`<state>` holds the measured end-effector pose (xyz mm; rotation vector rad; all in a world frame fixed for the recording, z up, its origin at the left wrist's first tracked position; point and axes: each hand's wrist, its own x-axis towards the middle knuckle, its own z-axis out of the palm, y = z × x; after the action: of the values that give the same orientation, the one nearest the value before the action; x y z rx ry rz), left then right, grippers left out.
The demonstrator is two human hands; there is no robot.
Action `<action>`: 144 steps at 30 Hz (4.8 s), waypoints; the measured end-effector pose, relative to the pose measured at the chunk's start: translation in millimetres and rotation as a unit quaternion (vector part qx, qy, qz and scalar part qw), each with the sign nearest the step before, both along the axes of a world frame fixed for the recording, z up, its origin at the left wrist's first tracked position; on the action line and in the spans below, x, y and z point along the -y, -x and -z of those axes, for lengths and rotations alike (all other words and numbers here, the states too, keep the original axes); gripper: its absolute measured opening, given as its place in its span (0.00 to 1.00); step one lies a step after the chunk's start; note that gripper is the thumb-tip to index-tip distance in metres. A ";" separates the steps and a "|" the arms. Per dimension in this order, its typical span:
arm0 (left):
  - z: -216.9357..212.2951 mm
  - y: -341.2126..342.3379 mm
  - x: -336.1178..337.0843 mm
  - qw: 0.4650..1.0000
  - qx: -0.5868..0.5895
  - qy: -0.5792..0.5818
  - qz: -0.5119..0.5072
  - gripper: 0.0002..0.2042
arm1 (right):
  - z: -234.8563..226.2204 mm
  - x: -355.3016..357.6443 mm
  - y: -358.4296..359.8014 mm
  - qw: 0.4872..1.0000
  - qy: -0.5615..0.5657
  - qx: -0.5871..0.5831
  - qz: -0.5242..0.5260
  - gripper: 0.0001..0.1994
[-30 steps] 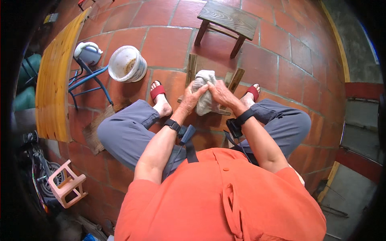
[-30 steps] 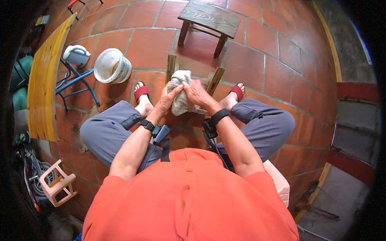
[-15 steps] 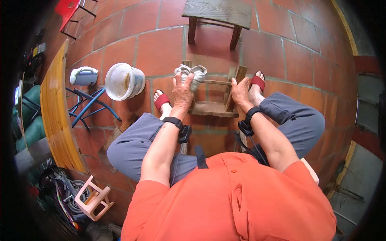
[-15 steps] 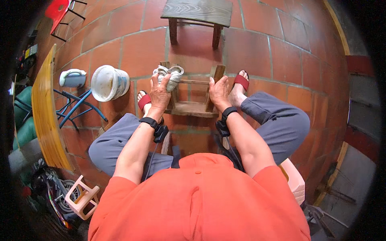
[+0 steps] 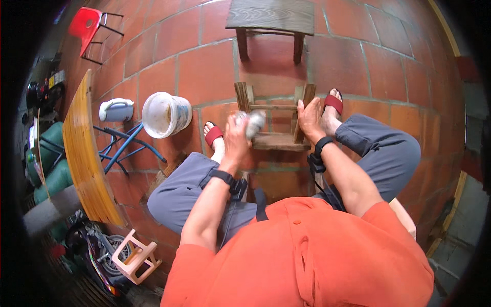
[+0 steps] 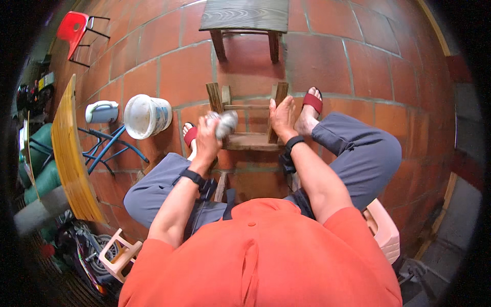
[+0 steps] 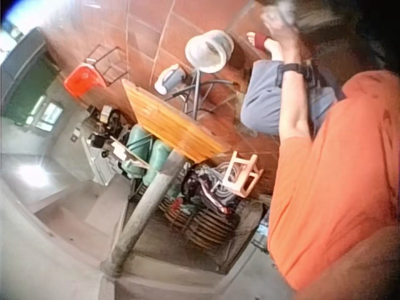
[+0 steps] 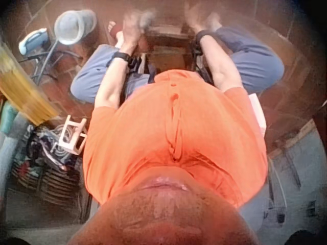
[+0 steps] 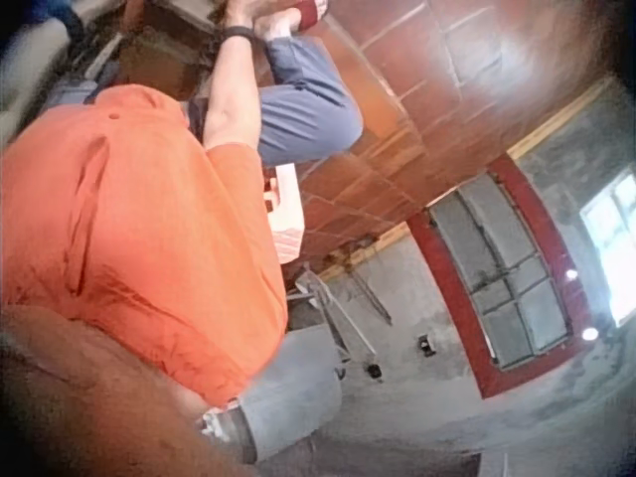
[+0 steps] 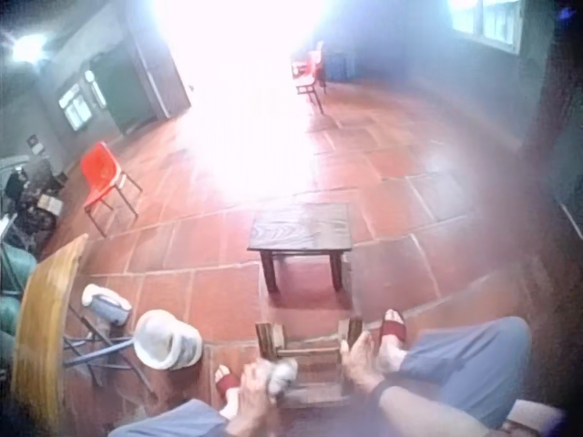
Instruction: Cleaning and wiping down wooden stools with a cloth.
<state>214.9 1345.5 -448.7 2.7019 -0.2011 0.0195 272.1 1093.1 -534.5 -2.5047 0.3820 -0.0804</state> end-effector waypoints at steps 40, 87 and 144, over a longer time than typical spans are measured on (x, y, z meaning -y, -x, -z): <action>-19.4 -27.5 -17.7 0.981 -0.065 -0.124 0.138 0.22 | -9.8 -7.0 -0.2 1.000 0.004 0.017 0.015 0.26; -72.9 27.6 -13.9 0.498 -0.363 0.755 -0.224 0.18 | -108.9 -7.0 33.1 0.898 -0.377 -0.059 -0.220 0.24; 13.6 24.3 34.5 0.840 -0.170 0.324 -0.400 0.32 | -89.7 -13.5 58.3 0.930 0.046 0.050 -0.362 0.12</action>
<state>190.6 1311.0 -462.3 1.8794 0.8865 -0.1215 213.7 1106.6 -444.8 -2.5579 -0.6103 0.0714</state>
